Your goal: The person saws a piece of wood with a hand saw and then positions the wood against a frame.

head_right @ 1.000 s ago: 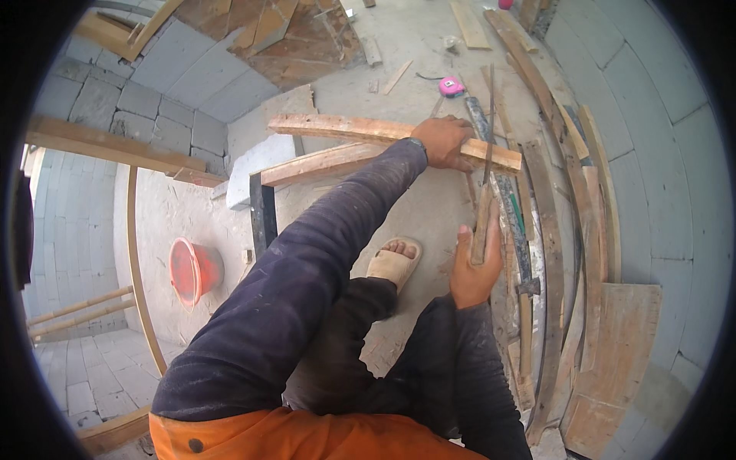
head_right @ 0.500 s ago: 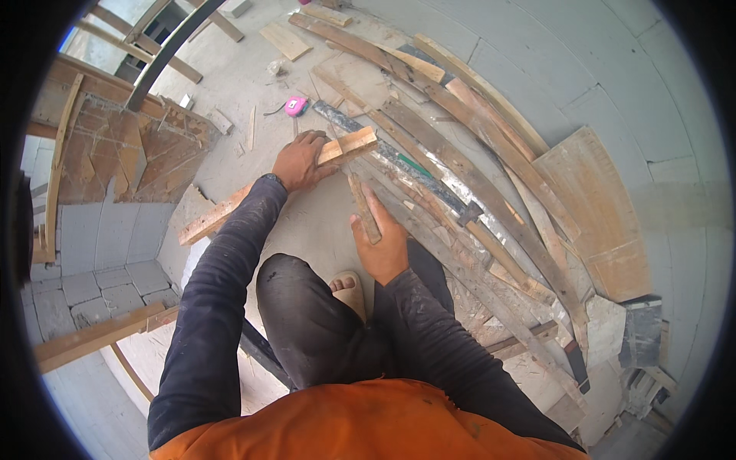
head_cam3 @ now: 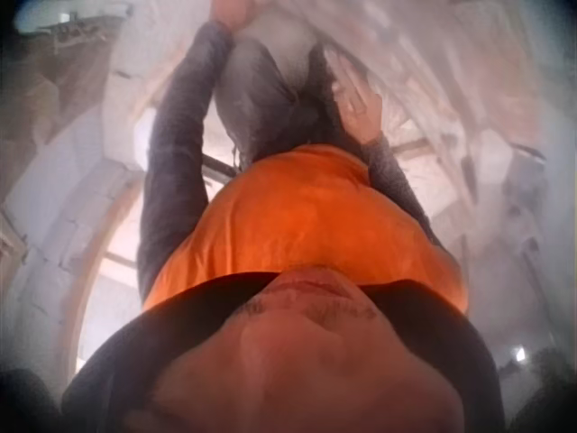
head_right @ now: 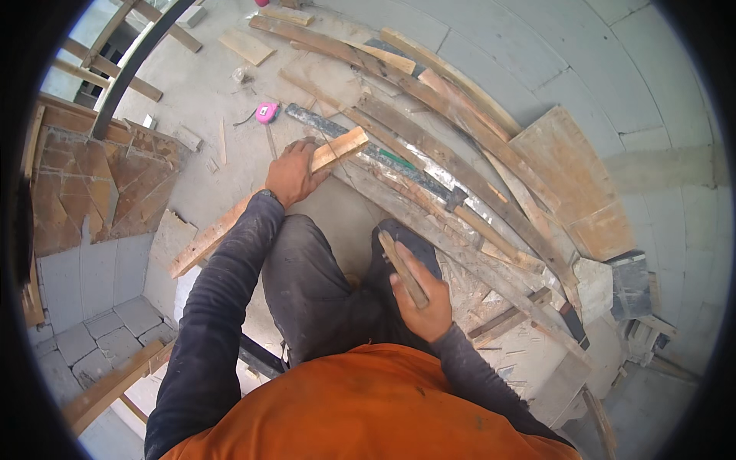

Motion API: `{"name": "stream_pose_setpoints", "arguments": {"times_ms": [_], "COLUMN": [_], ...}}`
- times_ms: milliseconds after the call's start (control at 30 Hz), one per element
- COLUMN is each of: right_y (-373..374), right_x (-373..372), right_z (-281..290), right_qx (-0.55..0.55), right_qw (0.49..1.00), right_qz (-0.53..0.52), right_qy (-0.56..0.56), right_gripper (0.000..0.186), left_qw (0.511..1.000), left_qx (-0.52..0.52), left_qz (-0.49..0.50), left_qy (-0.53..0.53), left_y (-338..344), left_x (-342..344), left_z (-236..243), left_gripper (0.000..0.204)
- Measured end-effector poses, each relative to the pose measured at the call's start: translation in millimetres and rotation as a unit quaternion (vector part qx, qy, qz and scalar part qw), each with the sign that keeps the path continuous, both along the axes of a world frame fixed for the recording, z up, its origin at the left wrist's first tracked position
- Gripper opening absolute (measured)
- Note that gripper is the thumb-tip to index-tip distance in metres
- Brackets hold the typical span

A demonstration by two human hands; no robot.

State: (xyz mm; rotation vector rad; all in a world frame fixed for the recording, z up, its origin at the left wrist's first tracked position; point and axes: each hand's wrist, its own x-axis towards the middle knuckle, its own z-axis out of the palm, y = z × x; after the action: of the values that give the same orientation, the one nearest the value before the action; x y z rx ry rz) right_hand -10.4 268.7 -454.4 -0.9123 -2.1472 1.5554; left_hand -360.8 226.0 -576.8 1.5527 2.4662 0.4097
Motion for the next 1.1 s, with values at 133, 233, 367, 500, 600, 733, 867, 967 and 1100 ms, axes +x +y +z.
{"name": "stream_pose_setpoints", "arguments": {"times_ms": [133,233,367,500,600,733,867,967,1100], "right_y": [52,32,1,21,57,20,-6,44,49], "right_x": [-140,-108,-8,-64,-157,-64,12,-101,-128], "right_z": [-43,-36,13,-24,-43,-27,4,-52,-66], "right_qx": [0.056,0.069,-0.026,0.003,0.052,0.015,-0.015,0.025,0.012], "right_qw": [0.998,0.997,0.999,1.000,0.999,1.000,0.999,0.999,1.000], "right_qz": [0.006,-0.013,0.001,-0.007,0.002,-0.015,-0.027,-0.004,-0.011], "right_qy": [0.021,-0.038,-0.041,-0.013,0.012,-0.008,-0.007,0.019,0.027], "right_gripper": [0.048,0.049,0.053,0.051,0.049,0.050,0.050,0.049,0.051], "left_qw": [1.000,0.999,0.998,0.999,0.998,0.999,1.000,1.000,1.000], "left_qx": [-0.005,-0.014,-0.012,-0.017,-0.024,-0.012,0.005,0.007,-0.007], "left_qz": [0.020,0.026,0.014,0.005,0.009,0.029,0.013,0.006,0.011], "left_qy": [-0.016,-0.034,-0.054,-0.049,-0.057,0.008,0.002,-0.016,-0.010], "left_y": [8,-1,5,1,11,-1,4,10,4], "left_x": [3,4,-1,5,0,-2,4,3,-1], "left_z": [10,8,5,4,11,-3,0,9,5], "left_gripper": [0.062,0.062,0.064,0.065,0.065,0.062,0.062,0.063,0.065]}}
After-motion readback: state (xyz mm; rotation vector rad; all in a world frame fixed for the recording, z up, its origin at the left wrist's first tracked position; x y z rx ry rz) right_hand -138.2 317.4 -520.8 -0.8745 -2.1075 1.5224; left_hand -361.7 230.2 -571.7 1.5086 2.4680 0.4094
